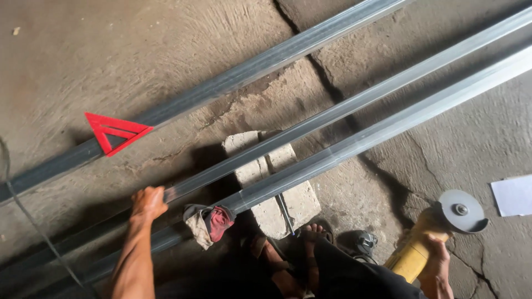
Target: Cutting metal bars to length using a handheld angle grinder on the floor.
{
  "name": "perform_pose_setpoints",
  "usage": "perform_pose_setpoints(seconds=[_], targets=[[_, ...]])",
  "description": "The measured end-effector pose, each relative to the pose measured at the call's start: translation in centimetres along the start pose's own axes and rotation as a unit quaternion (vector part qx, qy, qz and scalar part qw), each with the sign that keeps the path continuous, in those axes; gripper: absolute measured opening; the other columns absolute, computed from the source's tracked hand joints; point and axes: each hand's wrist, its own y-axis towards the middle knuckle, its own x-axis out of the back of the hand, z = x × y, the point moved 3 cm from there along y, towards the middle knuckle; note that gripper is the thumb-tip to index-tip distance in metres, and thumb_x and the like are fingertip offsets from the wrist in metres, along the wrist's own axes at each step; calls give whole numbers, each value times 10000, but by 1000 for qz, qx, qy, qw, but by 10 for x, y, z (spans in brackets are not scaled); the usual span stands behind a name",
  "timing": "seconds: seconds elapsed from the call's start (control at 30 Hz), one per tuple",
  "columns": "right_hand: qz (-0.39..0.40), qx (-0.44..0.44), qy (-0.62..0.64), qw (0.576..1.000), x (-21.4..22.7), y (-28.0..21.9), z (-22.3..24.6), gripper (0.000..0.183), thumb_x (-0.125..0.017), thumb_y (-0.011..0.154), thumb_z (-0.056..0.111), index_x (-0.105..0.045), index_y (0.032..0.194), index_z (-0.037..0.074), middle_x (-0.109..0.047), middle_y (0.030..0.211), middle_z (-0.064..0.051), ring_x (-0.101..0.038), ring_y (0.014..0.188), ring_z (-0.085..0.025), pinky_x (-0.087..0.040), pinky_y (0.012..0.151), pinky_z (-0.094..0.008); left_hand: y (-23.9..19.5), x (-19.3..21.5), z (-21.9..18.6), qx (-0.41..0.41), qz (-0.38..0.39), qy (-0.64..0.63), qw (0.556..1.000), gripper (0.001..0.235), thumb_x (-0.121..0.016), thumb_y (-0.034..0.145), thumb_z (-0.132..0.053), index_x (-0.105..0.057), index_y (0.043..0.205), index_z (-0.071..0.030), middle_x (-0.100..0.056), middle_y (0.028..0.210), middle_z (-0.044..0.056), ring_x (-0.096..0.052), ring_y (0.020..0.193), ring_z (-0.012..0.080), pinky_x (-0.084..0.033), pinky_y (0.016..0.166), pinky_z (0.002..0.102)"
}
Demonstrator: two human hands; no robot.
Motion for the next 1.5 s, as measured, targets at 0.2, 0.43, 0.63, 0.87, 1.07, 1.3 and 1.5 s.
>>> perform_pose_setpoints(seconds=[0.2, 0.43, 0.63, 0.87, 1.07, 1.3, 1.5], targets=[[61, 11, 23, 998, -11, -5, 12, 560, -731, 798, 398, -585, 1243, 91, -683, 980, -83, -669, 824, -225, -566, 720, -375, -8, 67, -80, -106, -47, -29, 993, 261, -607, 738, -31, -740, 954, -91, -767, 951, 223, -747, 968, 440, -590, 842, 503], [10, 76, -52, 996, -44, -29, 22, 575, -673, 791, 306, -528, 1290, 60, -679, 951, -104, -667, 794, -224, -580, 697, -367, 17, 111, -185, -244, -117, -56, 961, 45, -707, 767, -60, -732, 745, -90, -718, 622, 60, -709, 544, 197, -594, 595, 346], [41, 46, -38, 997, -38, -19, 22, 603, -697, 788, 338, -556, 1258, -12, -669, 974, -133, -658, 805, -245, -578, 701, -386, 26, 157, -275, -289, -155, -50, 943, 63, -673, 771, -42, -701, 729, -80, -689, 635, 80, -695, 597, 251, -605, 624, 421], [35, 12, -12, 999, -53, -21, 33, 519, -693, 751, 341, -578, 1166, 52, -668, 948, -104, -659, 806, -236, -559, 688, -374, 28, 176, -352, -303, -221, -122, 919, 144, -701, 887, -215, -605, 895, -107, -640, 666, 40, -638, 593, 211, -561, 611, 401], [106, 53, -51, 992, -51, -17, 45, 480, -689, 790, 359, -599, 1139, 41, -672, 918, -112, -662, 758, -247, -563, 651, -393, -64, 141, -353, -350, -391, -175, 833, 1002, -822, 747, -676, -406, 1455, -103, -523, 1343, 201, -548, 1143, 336, -463, 976, 515], [70, 10, -62, 996, -52, -26, 43, 459, -679, 793, 361, -568, 1146, 89, -646, 899, -63, -628, 742, -195, -539, 662, -350, -50, 11, -310, -255, -350, -128, 892, 925, -862, 729, -648, -466, 1305, -43, -571, 1136, 178, -608, 957, 326, -554, 800, 532], [102, 62, -100, 988, -61, -40, 45, 407, -660, 816, 303, -570, 1129, 59, -669, 870, -97, -635, 672, -223, -558, 582, -399, -59, 4, -290, -278, -308, -136, 900, 811, -950, 656, -572, -512, 1136, -86, -601, 1113, 146, -623, 958, 285, -585, 797, 454]])
